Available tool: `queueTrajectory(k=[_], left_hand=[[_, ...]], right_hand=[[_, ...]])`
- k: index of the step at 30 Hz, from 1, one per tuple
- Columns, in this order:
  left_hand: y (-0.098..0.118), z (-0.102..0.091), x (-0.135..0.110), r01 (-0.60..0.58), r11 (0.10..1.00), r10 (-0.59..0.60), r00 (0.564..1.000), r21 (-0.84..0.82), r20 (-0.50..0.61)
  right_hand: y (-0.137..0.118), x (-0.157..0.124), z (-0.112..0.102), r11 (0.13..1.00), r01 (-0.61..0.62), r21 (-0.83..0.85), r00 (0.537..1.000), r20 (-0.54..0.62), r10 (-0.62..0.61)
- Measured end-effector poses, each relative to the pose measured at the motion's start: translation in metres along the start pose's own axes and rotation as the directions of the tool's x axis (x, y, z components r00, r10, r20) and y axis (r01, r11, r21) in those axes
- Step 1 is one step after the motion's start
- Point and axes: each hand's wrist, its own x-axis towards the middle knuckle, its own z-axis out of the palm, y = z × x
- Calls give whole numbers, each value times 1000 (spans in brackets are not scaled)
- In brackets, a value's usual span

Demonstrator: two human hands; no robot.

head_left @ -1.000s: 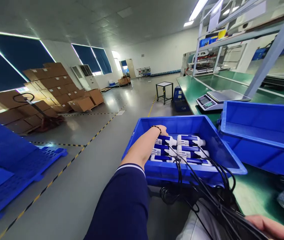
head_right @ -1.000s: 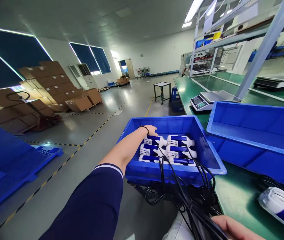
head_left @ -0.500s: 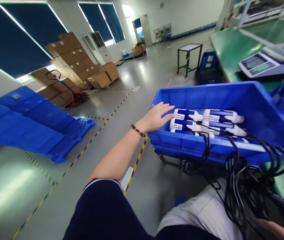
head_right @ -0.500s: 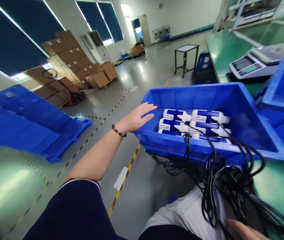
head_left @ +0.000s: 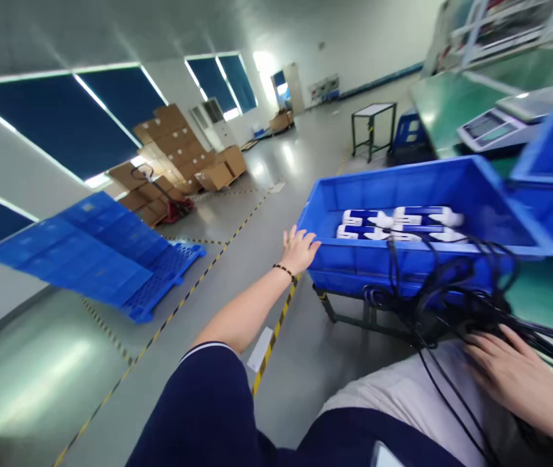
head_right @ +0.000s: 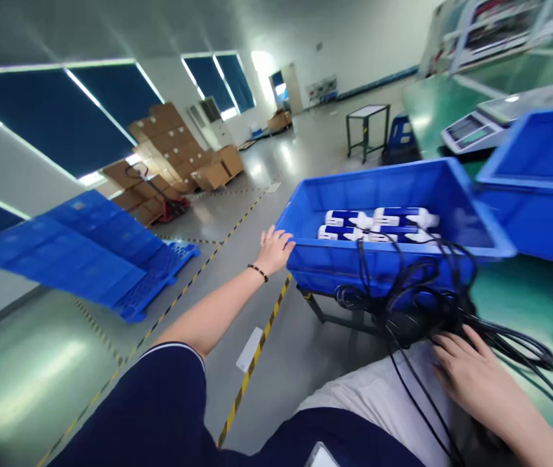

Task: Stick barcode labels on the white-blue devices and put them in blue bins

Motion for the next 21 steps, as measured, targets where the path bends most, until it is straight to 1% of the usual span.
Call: queueTrajectory(k=[1, 2, 6, 9, 15, 18, 21], left_hand=[[1, -4, -1, -6, 1000, 6, 1000, 15, -2], [2, -9, -1, -11, 999, 11, 1000, 34, -1], [12, -26, -2, -4, 996, 4, 1000, 92, 5], [17, -32, -5, 24, 995, -25, 1000, 99, 3], [18, -28, -6, 75, 993, -77, 997, 87, 29], [16, -22, -5, 76, 994, -78, 997, 73, 24], [14, -13, -3, 58, 997, -58, 998, 45, 2]], right_hand=[[-4, 0, -5, 999, -12, -44, 999, 41, 13], [-9, 1, -10, 997, -28, -67, 998, 56, 32], [-20, 3, -27, 989, -94, -110, 995, 35, 98], [-25, 2, -31, 982, -115, -153, 991, 55, 124], [-25, 0, -27, 977, -84, -195, 991, 83, 102], [-17, 1, -24, 984, -62, -167, 996, 60, 73], [-4, -2, -18, 995, -29, -97, 999, 21, 31]])
